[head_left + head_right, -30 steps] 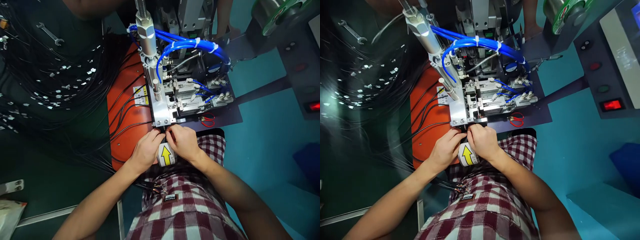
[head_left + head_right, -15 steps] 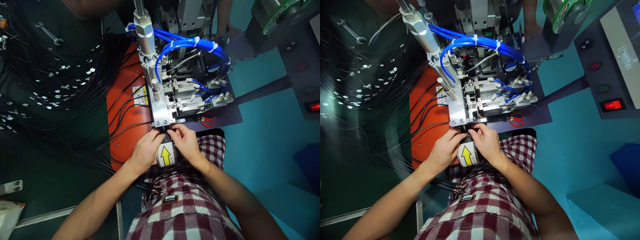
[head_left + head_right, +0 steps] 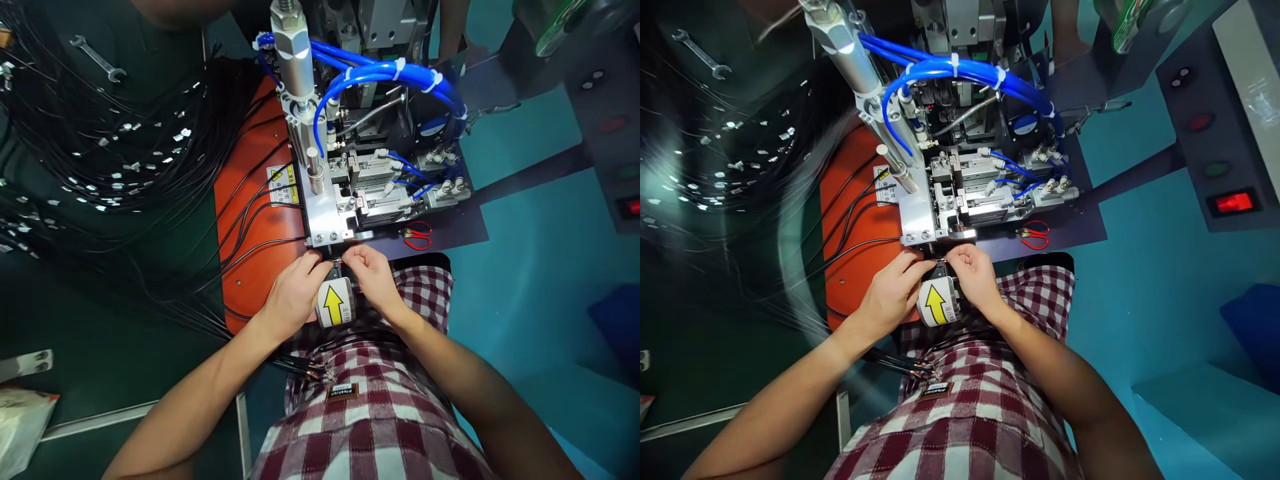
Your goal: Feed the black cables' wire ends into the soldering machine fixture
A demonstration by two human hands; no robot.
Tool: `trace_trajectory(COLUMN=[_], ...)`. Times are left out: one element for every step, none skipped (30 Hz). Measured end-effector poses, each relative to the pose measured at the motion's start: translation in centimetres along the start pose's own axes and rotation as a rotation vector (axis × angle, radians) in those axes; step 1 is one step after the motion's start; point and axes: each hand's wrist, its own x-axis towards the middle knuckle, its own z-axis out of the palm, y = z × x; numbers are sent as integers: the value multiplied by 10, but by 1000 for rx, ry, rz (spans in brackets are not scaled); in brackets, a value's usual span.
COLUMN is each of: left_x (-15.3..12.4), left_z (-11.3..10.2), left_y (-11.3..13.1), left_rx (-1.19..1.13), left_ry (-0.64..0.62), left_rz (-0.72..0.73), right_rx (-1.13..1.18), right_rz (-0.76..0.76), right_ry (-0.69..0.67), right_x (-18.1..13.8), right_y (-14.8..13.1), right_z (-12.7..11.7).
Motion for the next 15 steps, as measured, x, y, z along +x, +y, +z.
trace_trajectory(left_x=[0, 0, 0, 0, 0, 0, 0, 0, -1, -1, -1, -1, 0, 0, 0], left_z=[0, 0, -1, -1, -1, -1, -1, 0, 0, 0, 0, 0, 0, 0, 0], left_y=[0, 0, 0, -1, -1, -1, -1, -1, -1, -1, -1, -1, 0, 0, 0], left_rx=[-1, -2, -1, 2, 5, 7, 8, 7, 5, 4, 2, -2, -6, -12, -18], left_ry=[-3, -6, -9, -12, -12, -10, -7, -4, -3, -3, -4, -4, -5, -2, 0], left_rz=[0, 0, 1, 3, 4, 4, 4, 3, 2, 0, -2, -7, -12, -16, -20], right_rx=[55, 109, 162, 209, 243, 262, 265, 260, 252, 250, 255, 264, 268, 260, 232], right_rz=[49, 100, 149, 194, 229, 248, 249, 236, 220, 205, 199, 211, 231, 245, 241], right_ry=[-3, -14, -30, -50, -74, -91, -95, -89, -81, -73, -74, -95, -129, -153, -155], right_x=[0, 0, 0, 1, 1, 2, 2, 2, 3, 3, 3, 2, 2, 1, -1], right_y=[-1, -2, -3, -4, -4, -5, -6, -6, -6, -5, -5, -4, -3, -2, -1], right_z=[1, 2, 3, 4, 4, 4, 4, 4, 4, 3, 2, 0, -2, -5, -8])
